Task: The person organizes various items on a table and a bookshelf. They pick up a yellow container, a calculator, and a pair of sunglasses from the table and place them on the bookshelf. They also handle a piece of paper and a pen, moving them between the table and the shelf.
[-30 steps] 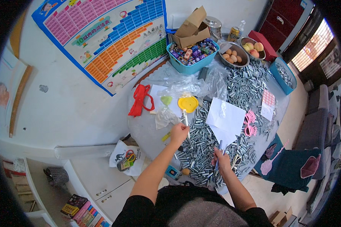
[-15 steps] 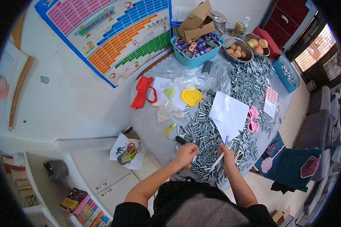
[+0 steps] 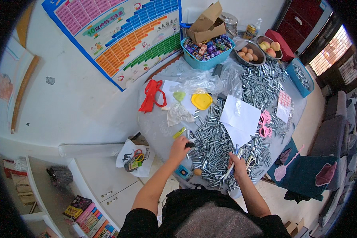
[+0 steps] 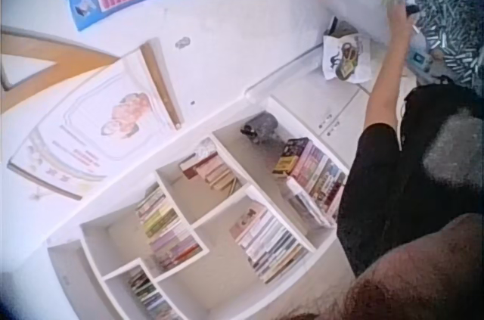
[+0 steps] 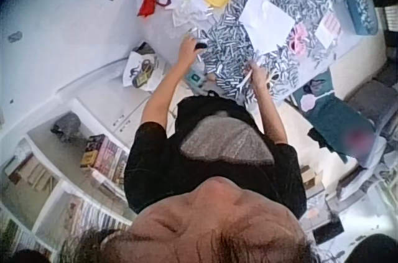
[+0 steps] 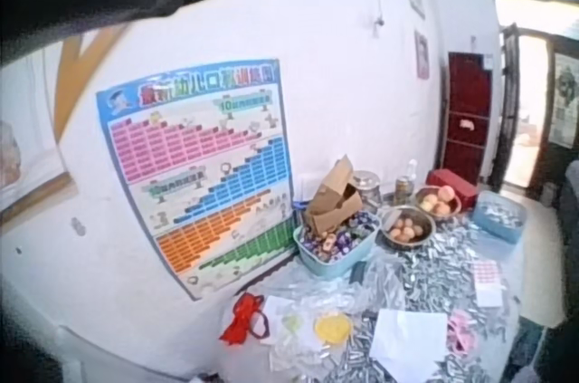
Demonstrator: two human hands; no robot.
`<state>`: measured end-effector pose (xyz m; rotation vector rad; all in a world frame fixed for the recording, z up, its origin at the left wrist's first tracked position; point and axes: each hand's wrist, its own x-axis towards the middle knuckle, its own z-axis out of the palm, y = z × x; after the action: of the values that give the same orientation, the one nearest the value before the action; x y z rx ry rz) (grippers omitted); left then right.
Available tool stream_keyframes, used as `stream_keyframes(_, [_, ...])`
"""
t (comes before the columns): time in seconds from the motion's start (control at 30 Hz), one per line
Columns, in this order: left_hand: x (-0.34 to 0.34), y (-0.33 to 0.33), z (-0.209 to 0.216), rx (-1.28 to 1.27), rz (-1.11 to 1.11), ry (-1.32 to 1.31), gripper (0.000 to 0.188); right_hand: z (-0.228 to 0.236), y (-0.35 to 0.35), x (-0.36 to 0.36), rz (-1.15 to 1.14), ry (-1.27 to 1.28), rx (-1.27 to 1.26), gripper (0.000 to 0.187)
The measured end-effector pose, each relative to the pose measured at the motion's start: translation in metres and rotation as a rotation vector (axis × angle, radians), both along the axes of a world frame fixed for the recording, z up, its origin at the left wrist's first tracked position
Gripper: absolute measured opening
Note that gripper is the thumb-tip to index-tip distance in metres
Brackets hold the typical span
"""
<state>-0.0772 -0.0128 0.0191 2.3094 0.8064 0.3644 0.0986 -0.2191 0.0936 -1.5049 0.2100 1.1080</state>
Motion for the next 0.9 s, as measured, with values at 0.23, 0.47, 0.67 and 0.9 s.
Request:
stream_keyframes(0.23, [-0.030,0.041,-0.039,-0.778,0.511,-0.398,0.024,-0.005,-0.007,0.003,-0.042,0.036,0.036,0.025])
stream_keyframes(0.47, [-0.037,0.061,-0.049,-0.764,0.650,-0.311,0.015,-0.012,-0.010,0.002,-0.010,0.033,0.010,0.023])
stream_keyframes(0.67, [-0.047,0.053,-0.043,-0.833,0.618,-0.356,0.020,-0.006,-0.006,0.001,0.006,0.043,0.019,0.024])
stream_keyframes(0.9, [-0.065,0.008,-0.013,-0.495,0.194,0.092,0.034,-0.008,-0.004,-0.004,0.058,0.015,0.029,0.025])
